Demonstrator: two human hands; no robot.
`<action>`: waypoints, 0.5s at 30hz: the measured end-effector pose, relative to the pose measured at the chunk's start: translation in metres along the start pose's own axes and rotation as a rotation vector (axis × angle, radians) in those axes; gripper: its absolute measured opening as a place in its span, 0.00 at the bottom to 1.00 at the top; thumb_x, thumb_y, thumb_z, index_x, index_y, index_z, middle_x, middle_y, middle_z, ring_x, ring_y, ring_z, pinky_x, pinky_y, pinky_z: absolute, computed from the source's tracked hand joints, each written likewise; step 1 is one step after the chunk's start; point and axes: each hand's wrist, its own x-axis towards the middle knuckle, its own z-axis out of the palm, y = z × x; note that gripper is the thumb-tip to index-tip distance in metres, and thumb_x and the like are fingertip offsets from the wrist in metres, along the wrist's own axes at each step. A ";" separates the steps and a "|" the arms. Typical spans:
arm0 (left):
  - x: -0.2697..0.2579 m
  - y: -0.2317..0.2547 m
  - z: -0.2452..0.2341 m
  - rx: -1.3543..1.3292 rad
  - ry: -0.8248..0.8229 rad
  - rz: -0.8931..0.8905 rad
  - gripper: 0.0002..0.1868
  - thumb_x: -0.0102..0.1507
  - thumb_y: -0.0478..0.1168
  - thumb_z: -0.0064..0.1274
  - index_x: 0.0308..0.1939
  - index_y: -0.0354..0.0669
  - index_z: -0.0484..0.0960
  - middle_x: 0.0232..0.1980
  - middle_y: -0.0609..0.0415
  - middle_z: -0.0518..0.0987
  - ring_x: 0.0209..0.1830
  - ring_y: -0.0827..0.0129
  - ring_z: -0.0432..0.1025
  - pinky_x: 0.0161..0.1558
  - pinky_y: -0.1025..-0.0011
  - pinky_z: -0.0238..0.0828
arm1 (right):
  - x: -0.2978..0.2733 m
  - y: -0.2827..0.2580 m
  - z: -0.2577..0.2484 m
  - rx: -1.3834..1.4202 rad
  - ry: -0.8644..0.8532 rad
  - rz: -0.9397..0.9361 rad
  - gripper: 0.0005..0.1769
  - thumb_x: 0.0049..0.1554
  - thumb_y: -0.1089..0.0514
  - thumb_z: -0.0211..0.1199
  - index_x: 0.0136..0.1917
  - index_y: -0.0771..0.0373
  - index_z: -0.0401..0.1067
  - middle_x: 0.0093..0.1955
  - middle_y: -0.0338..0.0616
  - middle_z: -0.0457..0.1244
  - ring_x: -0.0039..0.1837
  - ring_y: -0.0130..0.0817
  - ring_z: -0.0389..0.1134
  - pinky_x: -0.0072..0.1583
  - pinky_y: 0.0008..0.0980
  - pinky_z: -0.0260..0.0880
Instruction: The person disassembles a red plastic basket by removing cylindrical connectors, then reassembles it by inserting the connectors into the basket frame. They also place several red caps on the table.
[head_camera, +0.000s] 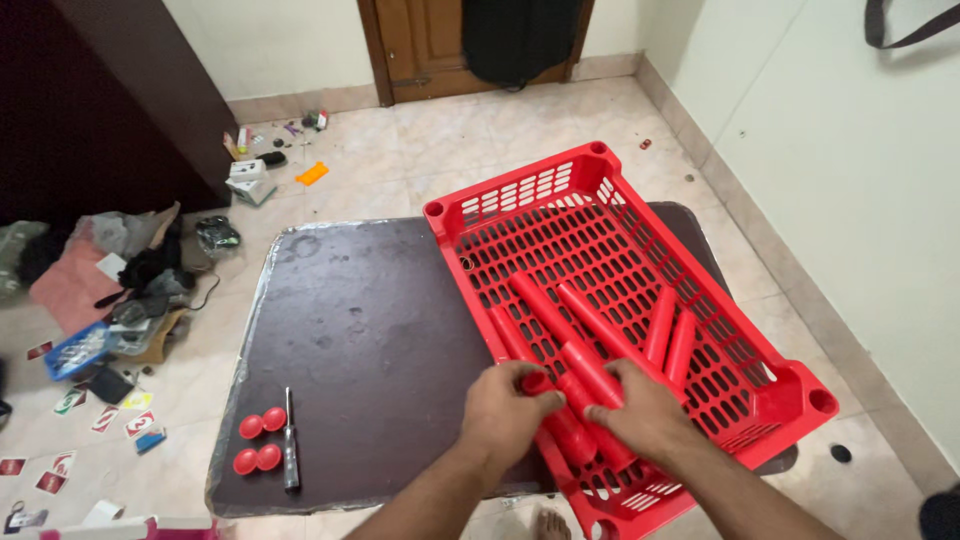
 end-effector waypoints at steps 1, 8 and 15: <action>0.004 -0.002 -0.004 -0.173 -0.033 -0.027 0.22 0.54 0.43 0.68 0.51 0.42 0.86 0.45 0.52 0.86 0.46 0.64 0.81 0.50 0.67 0.77 | -0.005 -0.006 -0.008 0.067 0.022 0.034 0.42 0.50 0.48 0.74 0.73 0.55 0.61 0.62 0.50 0.69 0.62 0.42 0.74 0.64 0.40 0.73; 0.022 0.019 -0.069 -0.959 -0.073 -0.211 0.20 0.61 0.45 0.58 0.56 0.47 0.78 0.47 0.55 0.84 0.42 0.66 0.78 0.47 0.61 0.78 | -0.035 -0.073 -0.058 0.912 0.013 -0.020 0.40 0.56 0.56 0.67 0.77 0.60 0.54 0.58 0.52 0.71 0.55 0.40 0.74 0.57 0.39 0.76; 0.014 0.033 -0.100 -1.266 0.091 -0.281 0.28 0.66 0.61 0.59 0.52 0.41 0.73 0.38 0.54 0.76 0.37 0.65 0.73 0.42 0.57 0.77 | -0.043 -0.139 -0.060 0.901 -0.223 -0.207 0.34 0.54 0.54 0.67 0.71 0.60 0.62 0.55 0.47 0.72 0.52 0.38 0.75 0.53 0.42 0.77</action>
